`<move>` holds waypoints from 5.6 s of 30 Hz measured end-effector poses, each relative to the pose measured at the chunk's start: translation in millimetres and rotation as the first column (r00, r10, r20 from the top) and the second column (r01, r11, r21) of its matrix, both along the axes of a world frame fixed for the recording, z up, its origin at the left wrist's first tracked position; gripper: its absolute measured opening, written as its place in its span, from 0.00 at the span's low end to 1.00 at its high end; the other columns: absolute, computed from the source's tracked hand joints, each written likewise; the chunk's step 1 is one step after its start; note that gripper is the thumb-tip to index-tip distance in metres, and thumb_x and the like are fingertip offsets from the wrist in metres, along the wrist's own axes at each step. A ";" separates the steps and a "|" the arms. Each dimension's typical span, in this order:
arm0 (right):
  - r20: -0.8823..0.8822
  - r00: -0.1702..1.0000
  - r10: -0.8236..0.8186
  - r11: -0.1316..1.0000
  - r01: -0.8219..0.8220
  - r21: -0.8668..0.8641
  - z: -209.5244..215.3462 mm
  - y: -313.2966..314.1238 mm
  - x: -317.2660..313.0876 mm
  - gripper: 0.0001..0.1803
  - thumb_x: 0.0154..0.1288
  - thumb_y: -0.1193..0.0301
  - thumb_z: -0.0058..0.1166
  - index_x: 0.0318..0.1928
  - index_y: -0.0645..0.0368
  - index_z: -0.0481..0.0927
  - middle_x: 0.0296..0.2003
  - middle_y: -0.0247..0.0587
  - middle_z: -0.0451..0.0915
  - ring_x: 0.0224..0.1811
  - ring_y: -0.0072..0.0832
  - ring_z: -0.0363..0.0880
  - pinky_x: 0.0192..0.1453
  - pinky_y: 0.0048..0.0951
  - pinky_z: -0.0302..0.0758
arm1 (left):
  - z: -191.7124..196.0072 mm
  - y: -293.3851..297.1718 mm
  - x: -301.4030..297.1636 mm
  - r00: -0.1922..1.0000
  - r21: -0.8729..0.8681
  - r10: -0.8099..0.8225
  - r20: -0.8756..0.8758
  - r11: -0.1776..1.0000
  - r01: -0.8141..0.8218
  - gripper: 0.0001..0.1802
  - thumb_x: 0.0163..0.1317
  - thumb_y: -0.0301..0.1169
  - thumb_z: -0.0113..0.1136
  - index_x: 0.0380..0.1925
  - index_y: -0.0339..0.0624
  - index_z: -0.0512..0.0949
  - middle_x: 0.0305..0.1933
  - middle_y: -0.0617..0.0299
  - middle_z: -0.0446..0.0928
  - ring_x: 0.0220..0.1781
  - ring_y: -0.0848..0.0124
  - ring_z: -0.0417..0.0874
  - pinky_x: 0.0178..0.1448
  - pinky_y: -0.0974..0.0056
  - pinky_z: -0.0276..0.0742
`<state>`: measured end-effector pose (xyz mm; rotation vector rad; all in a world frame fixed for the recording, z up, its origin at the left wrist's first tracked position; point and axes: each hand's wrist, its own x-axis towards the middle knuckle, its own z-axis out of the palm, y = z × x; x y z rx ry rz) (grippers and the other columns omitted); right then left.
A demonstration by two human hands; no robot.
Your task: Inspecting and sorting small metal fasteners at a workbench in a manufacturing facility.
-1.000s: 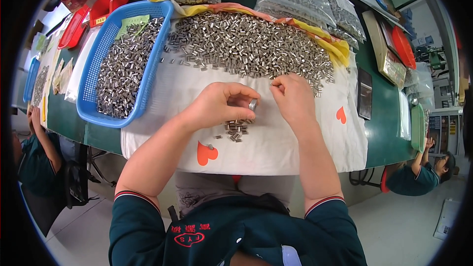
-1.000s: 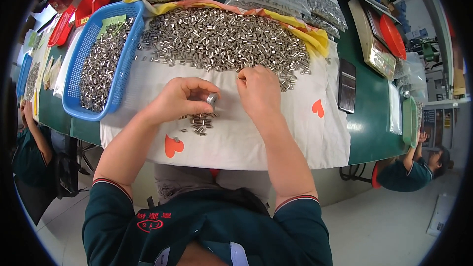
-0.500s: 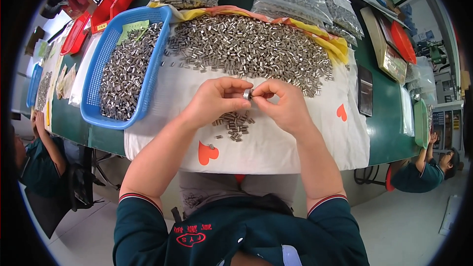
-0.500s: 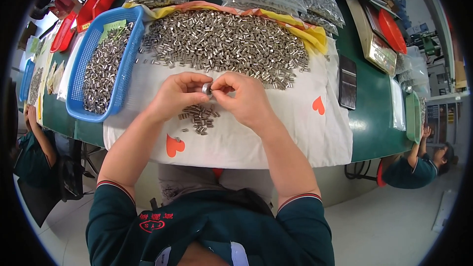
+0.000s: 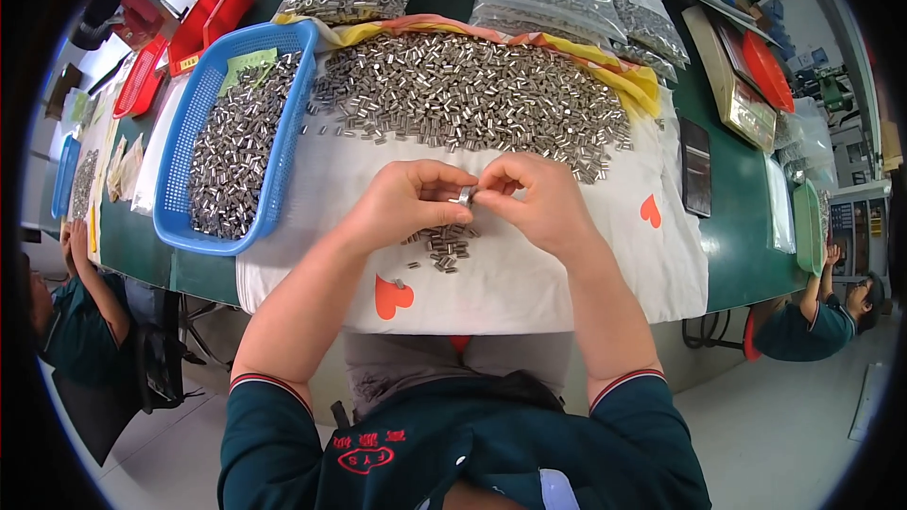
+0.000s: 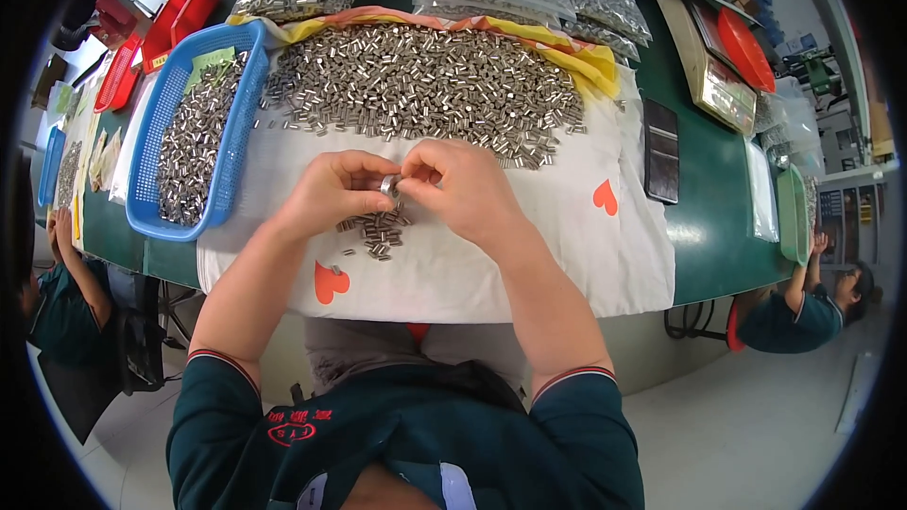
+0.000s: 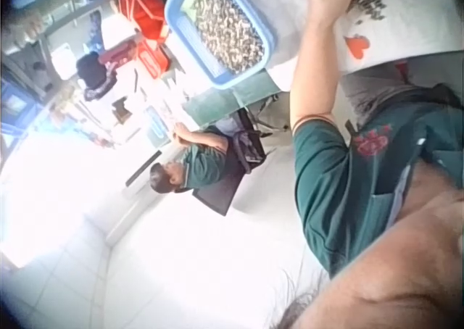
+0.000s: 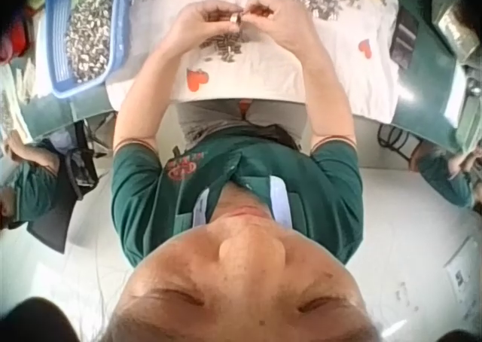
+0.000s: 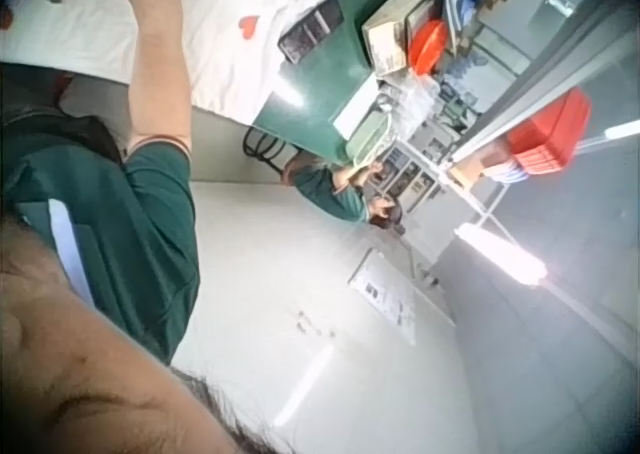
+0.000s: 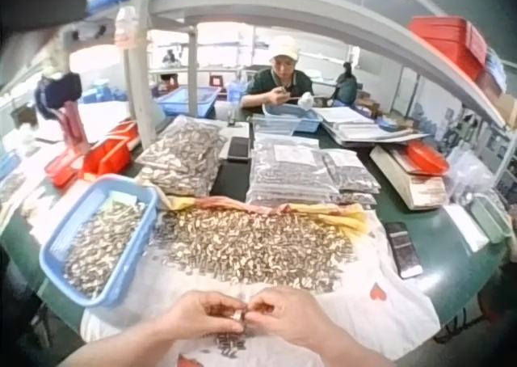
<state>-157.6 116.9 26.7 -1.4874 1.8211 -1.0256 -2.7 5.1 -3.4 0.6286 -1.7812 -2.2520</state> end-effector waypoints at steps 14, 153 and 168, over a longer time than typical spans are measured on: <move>-0.632 0.736 -0.242 0.970 0.207 -0.130 -34.0 -14.8 -19.2 0.03 0.49 0.72 0.55 0.27 0.54 0.79 0.28 0.36 0.73 0.37 0.33 0.71 0.44 0.34 0.67 | 6.1 0.7 2.5 0.980 -0.167 -0.190 0.058 0.966 0.197 0.18 0.47 0.23 0.65 0.40 0.35 0.76 0.32 0.66 0.77 0.33 0.81 0.75 0.39 0.75 0.73; -0.005 0.999 -0.031 0.999 0.031 0.008 3.7 -2.4 5.3 0.05 0.51 0.78 0.55 0.32 0.61 0.78 0.28 0.33 0.78 0.30 0.20 0.75 0.35 0.21 0.71 | -2.2 -6.4 1.3 0.999 -0.016 -0.039 -0.025 0.999 0.038 0.19 0.49 0.21 0.63 0.44 0.33 0.74 0.36 0.61 0.77 0.37 0.77 0.77 0.43 0.73 0.75; -0.303 0.953 0.011 0.998 0.006 0.055 2.4 10.2 -28.6 0.06 0.52 0.73 0.50 0.30 0.60 0.79 0.28 0.43 0.78 0.32 0.38 0.75 0.38 0.34 0.71 | -5.3 -3.0 -1.0 0.990 -0.003 -0.142 -0.018 0.990 0.142 0.17 0.50 0.22 0.62 0.43 0.36 0.74 0.36 0.65 0.76 0.38 0.80 0.76 0.44 0.73 0.73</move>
